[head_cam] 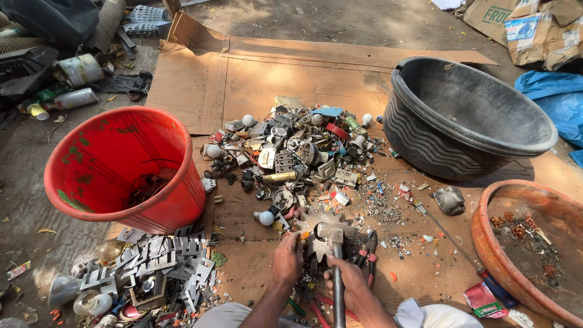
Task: The person sits on the ground and uses a hammer and pliers to dismantle small electronic components from a pile of scrap. They repeatedly strike items against a metal gear to break them apart and separate materials.
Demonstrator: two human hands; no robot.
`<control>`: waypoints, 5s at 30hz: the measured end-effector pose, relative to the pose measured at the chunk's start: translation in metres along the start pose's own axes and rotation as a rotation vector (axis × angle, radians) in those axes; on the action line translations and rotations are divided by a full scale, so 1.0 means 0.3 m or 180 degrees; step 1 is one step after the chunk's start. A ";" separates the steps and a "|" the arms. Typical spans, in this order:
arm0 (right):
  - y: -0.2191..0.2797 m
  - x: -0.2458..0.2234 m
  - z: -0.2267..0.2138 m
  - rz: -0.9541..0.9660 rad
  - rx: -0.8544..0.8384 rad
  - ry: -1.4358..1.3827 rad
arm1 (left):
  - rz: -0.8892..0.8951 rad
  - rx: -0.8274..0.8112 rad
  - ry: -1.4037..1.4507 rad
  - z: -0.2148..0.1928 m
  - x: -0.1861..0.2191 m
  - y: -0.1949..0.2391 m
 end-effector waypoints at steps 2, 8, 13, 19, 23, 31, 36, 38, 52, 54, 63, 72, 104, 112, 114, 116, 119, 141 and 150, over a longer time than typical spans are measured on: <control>0.037 -0.016 0.009 -0.0028 -0.0001 -0.0021 | 0.0432 0.0182 0.0137 0.003 0.015 -0.002; 0.191 -0.013 0.054 -0.2496 0.0864 0.2223 | -0.0206 -0.0414 -0.0202 -0.006 0.021 0.004; 0.305 -0.050 0.125 -0.3915 0.1567 0.3257 | -0.0158 -0.0442 -0.0265 -0.007 0.019 -0.015; 0.275 -0.059 0.091 -0.2641 0.1530 0.2763 | 0.0093 -0.0173 -0.0235 0.012 0.002 -0.006; 0.301 -0.061 0.108 -0.3236 0.1642 0.3042 | -0.0059 -0.0351 -0.0204 0.003 0.004 -0.002; 0.311 -0.065 0.101 -0.3338 0.1586 0.2735 | 0.0092 -0.0295 -0.0253 0.010 -0.004 0.017; 0.319 -0.089 0.131 -0.2851 0.1487 0.3233 | -0.0083 -0.0387 -0.0277 0.009 0.010 -0.006; 0.323 -0.100 0.135 -0.1988 0.1521 0.3347 | -0.0035 -0.0315 -0.0181 -0.003 0.015 -0.004; 0.275 -0.065 0.097 -0.3111 0.1782 0.2981 | 0.0317 -0.0123 -0.0187 0.018 -0.024 -0.009; 0.308 -0.065 0.096 -0.3819 0.1609 0.2605 | 0.0149 -0.0218 -0.0252 0.022 -0.021 0.020; 0.240 -0.070 0.091 -0.3039 0.1762 0.3193 | 0.0070 -0.0314 -0.0310 0.008 -0.017 -0.022; 0.113 -0.029 0.023 -0.1192 0.0286 0.0256 | -0.0471 -0.0064 0.0429 0.029 -0.069 -0.017; 0.130 -0.029 0.120 -0.2769 -0.0248 0.0880 | -0.2314 -0.0338 -0.0149 -0.191 -0.051 0.023; 0.074 0.022 0.143 -0.2636 -0.0335 0.0638 | -0.1375 -0.0381 0.1757 -0.167 0.041 0.050; 0.081 0.038 0.142 -0.2543 -0.0003 0.0974 | -0.1444 -0.0714 0.2085 -0.090 0.064 0.095; 0.107 0.048 0.138 -0.2541 0.0307 0.1593 | -0.1574 -0.0969 0.2123 -0.068 0.054 0.118; 0.130 0.031 0.143 -0.2755 0.0556 0.2655 | -0.1508 -0.1243 0.1485 -0.091 0.027 0.106; -0.039 -0.061 -0.011 -0.1280 -0.0297 -0.1330 | -0.2165 0.0623 0.2586 -0.181 -0.234 0.036; -0.105 -0.028 -0.003 -0.1486 -0.0169 -0.0981 | 0.0281 -0.0847 -0.0963 0.054 0.028 -0.015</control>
Point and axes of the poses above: each hand's wrist, its own y-axis away from the middle knuckle, its own z-axis out of the palm, x = y × z, the point moved 2 cm from there along -y, towards the middle knuckle, and after that the axes turned 9 degrees about z, right-handed, at the moved point
